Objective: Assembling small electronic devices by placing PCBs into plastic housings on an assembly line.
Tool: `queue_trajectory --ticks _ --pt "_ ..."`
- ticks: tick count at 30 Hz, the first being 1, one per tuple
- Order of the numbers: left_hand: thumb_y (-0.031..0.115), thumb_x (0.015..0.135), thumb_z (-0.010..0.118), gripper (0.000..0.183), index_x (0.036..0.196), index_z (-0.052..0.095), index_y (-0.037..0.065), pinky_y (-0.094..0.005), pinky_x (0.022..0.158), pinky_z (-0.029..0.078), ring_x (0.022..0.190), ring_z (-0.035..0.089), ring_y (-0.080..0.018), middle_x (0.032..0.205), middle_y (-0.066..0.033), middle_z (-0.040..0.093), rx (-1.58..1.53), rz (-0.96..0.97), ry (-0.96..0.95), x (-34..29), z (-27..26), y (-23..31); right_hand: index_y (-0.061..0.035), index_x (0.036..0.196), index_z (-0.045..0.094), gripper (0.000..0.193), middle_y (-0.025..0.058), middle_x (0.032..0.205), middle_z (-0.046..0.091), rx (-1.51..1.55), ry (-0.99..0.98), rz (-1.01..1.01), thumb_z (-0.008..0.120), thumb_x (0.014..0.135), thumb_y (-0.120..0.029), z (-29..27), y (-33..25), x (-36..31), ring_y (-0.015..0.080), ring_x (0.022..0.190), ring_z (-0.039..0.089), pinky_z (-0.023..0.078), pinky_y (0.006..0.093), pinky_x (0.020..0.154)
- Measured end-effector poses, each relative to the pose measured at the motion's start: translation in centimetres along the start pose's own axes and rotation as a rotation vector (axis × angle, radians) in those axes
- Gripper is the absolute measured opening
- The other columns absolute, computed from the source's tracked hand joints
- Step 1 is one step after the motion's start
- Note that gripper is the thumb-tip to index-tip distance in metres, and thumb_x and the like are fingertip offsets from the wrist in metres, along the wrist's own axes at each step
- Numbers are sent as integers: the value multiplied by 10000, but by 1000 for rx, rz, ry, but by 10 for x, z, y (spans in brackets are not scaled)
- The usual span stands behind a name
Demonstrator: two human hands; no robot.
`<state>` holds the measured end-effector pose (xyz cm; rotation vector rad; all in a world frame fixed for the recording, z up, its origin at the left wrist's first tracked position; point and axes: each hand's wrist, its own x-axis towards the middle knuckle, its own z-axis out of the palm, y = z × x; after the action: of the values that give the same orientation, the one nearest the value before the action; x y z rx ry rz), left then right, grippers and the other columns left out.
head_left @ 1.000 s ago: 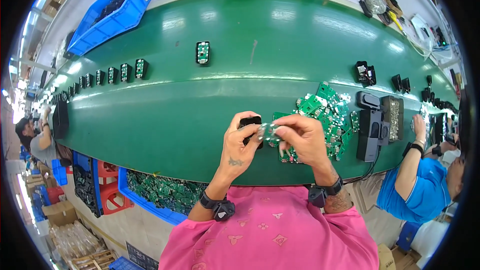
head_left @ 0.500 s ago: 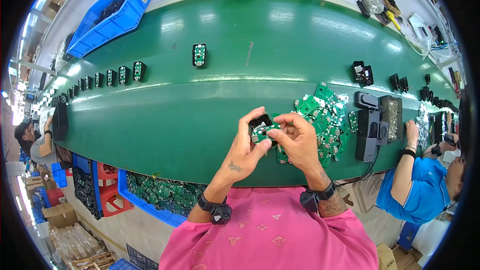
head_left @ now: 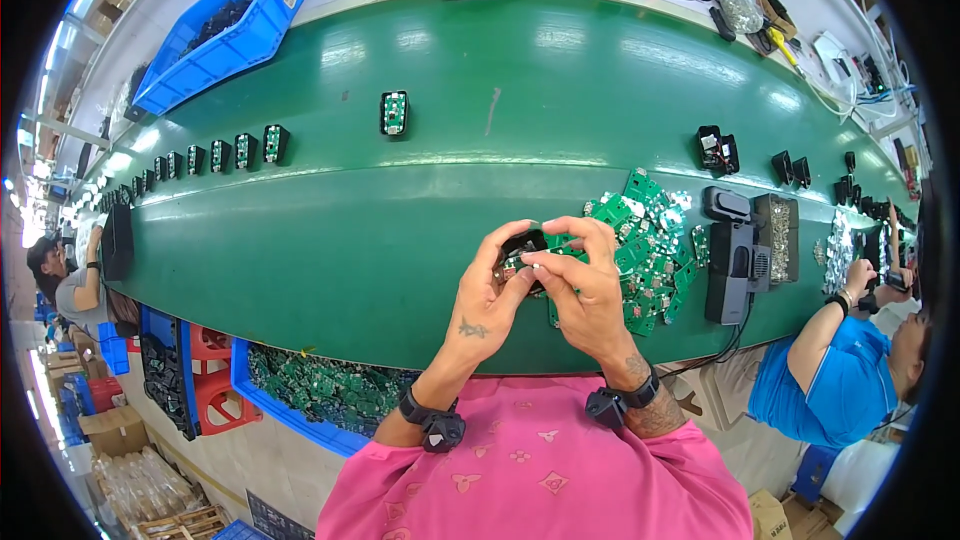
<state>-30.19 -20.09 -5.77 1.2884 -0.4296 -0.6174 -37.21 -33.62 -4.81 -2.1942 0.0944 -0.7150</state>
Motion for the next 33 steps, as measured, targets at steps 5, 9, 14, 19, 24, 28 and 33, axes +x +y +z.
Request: queue_trajectory --ticks 5,9,14,19,24,28,33 --pt "-34 938 580 446 1367 482 37 -254 818 526 968 608 -118 1179 -91 573 93 123 74 -4 7 8 -48 947 706 85 88 977 591 -37 173 -21 682 865 -51 1 -8 -6 252 907 534 441 349 723" --pt "-62 902 602 451 1332 521 48 -274 802 546 999 634 -180 1201 -132 578 355 322 137 1 6 12 4 882 639 47 98 728 558 -102 95 -45 665 863 -30 -5 -14 1 277 654 537 428 367 591" --pt "-70 897 602 448 1321 531 54 -297 814 560 1027 645 -231 1240 -162 576 419 428 102 0 5 19 -14 885 618 67 112 745 570 2 -154 -53 672 851 -37 -26 -15 13 305 681 564 447 406 610" --pt "-69 900 598 447 1323 530 57 -311 811 566 1053 641 -245 1262 -173 565 380 415 78 0 5 19 -17 876 615 67 105 744 580 51 -260 -115 669 852 -46 -34 -14 19 304 691 577 457 407 623" --pt "-73 897 598 439 1312 542 57 -317 832 557 1076 634 -255 1262 -179 565 236 362 65 -1 7 19 -19 868 613 69 105 743 578 72 -234 -79 673 849 -46 -34 -12 17 308 678 572 456 409 623" --pt "-95 870 607 451 1287 568 73 -333 856 543 1086 632 -294 1258 -200 563 400 428 23 1 3 25 -20 855 606 75 105 739 573 74 -246 -89 674 848 -49 -37 -14 20 309 675 570 455 409 619" --pt "-110 841 620 465 1263 594 85 -356 832 549 1059 641 -345 1238 -221 567 554 490 -39 3 0 34 -18 847 600 74 113 733 570 82 -296 -88 666 852 -51 -41 -13 21 311 673 571 456 409 618"
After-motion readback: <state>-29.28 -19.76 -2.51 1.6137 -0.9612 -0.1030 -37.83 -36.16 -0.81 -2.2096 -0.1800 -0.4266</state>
